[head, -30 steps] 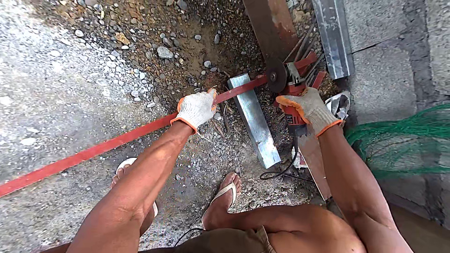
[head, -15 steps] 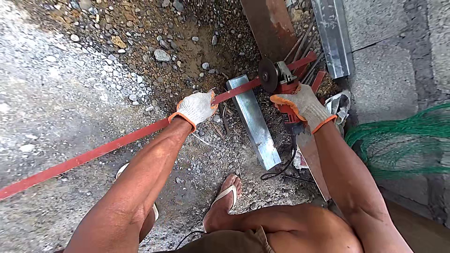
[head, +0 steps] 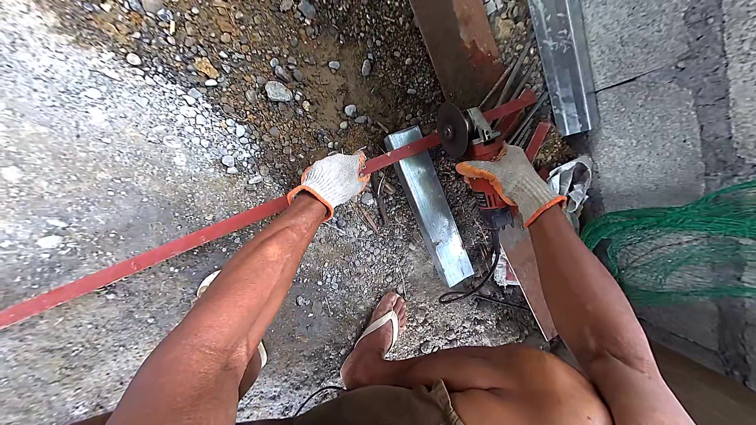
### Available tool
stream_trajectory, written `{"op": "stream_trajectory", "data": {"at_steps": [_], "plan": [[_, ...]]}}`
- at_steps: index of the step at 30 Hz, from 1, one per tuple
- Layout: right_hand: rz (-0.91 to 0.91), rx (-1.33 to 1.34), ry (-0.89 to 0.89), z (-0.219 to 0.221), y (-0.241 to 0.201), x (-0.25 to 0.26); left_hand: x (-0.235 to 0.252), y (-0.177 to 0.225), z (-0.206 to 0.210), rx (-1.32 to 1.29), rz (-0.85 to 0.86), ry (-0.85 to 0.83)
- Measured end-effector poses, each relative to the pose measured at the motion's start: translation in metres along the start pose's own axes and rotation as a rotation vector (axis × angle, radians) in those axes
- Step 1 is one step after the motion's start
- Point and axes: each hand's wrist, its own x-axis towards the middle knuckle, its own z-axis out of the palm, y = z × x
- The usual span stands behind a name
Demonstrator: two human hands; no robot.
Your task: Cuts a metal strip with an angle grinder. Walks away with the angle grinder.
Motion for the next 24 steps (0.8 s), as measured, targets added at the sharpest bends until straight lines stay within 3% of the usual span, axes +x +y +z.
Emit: {"op": "stream_trajectory", "data": {"at_steps": [12,18,24], "plan": [[-0.009,-0.012,0.018,0.002,-0.004,0.0,0.001,0.0,0.001,0.011,0.017,0.007],[0.128,0.005,0.026,0.0,-0.028,-0.013,0.001,-0.001,0.0,-0.004,0.022,-0.01],[0.043,-0.012,0.04,0.005,-0.013,-0.002,-0.001,0.002,-0.001,0.0,0.0,-0.003]]}}
